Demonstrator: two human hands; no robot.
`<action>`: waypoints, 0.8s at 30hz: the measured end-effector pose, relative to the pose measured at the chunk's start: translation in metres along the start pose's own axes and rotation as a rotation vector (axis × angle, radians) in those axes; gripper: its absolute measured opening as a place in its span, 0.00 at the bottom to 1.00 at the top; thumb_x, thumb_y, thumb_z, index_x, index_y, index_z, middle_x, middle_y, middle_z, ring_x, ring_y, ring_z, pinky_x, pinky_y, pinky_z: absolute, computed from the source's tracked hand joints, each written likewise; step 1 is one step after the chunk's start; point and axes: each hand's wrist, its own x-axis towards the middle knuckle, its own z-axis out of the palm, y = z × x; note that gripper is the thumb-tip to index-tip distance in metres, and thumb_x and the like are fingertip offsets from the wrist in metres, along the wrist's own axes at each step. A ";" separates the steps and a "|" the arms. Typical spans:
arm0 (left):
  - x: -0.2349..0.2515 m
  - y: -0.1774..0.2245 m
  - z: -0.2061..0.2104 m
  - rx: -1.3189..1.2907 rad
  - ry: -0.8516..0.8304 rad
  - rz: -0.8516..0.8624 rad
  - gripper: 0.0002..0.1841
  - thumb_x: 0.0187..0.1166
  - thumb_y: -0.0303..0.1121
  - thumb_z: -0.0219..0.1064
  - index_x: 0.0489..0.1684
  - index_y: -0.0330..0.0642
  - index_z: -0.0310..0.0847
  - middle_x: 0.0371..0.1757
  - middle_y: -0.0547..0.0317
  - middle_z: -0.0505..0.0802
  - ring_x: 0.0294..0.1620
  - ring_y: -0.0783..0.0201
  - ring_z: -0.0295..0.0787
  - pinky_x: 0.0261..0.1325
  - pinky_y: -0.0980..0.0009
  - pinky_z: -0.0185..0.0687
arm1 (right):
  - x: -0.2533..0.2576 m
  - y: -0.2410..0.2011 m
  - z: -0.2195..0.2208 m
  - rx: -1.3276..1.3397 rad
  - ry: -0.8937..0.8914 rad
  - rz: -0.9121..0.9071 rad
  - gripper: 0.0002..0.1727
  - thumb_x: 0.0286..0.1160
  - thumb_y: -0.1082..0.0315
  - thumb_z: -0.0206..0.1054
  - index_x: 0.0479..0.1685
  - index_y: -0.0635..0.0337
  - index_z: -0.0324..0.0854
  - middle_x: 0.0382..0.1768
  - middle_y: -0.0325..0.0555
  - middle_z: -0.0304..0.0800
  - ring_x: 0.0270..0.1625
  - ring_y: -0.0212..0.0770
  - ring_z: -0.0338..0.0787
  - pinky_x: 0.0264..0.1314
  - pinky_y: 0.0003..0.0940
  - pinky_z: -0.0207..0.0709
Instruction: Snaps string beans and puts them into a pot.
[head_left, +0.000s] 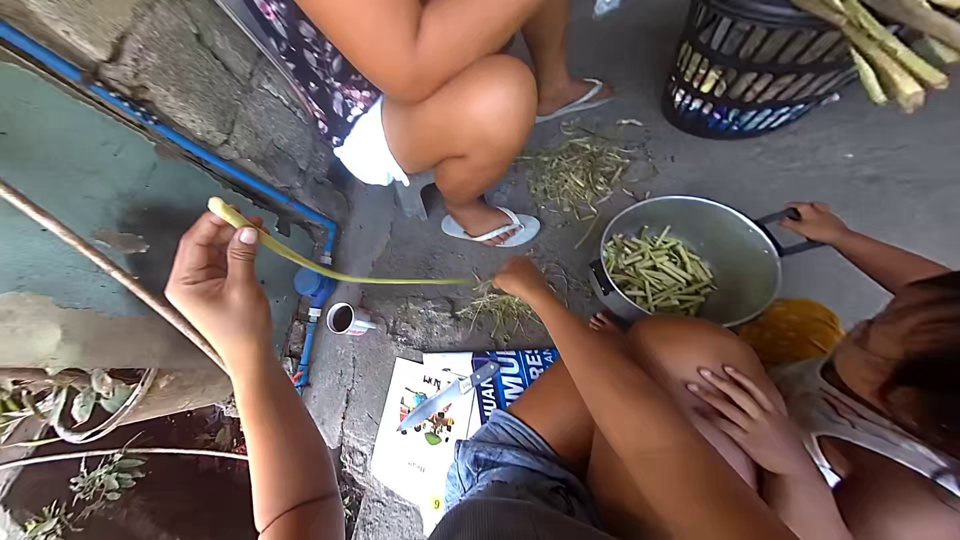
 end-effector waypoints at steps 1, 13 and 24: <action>0.001 -0.002 -0.002 0.020 0.028 0.006 0.14 0.85 0.28 0.63 0.65 0.37 0.78 0.52 0.70 0.93 0.52 0.73 0.91 0.59 0.72 0.88 | 0.000 0.003 0.002 -0.035 -0.013 0.045 0.19 0.76 0.60 0.68 0.54 0.69 0.87 0.63 0.67 0.86 0.71 0.64 0.83 0.71 0.68 0.69; -0.012 0.003 0.012 0.047 0.005 -0.059 0.15 0.82 0.26 0.69 0.63 0.32 0.82 0.54 0.61 0.93 0.53 0.74 0.92 0.62 0.74 0.87 | -0.047 -0.037 -0.020 -0.346 0.041 -0.064 0.21 0.76 0.70 0.67 0.65 0.74 0.81 0.74 0.70 0.77 0.81 0.67 0.73 0.78 0.67 0.64; -0.033 0.035 0.082 0.094 -0.341 -0.036 0.22 0.70 0.29 0.80 0.62 0.38 0.82 0.42 0.65 0.98 0.38 0.78 0.93 0.46 0.78 0.88 | -0.148 -0.064 -0.074 0.696 0.264 -1.115 0.21 0.85 0.62 0.65 0.71 0.63 0.82 0.49 0.44 0.91 0.40 0.31 0.89 0.42 0.26 0.85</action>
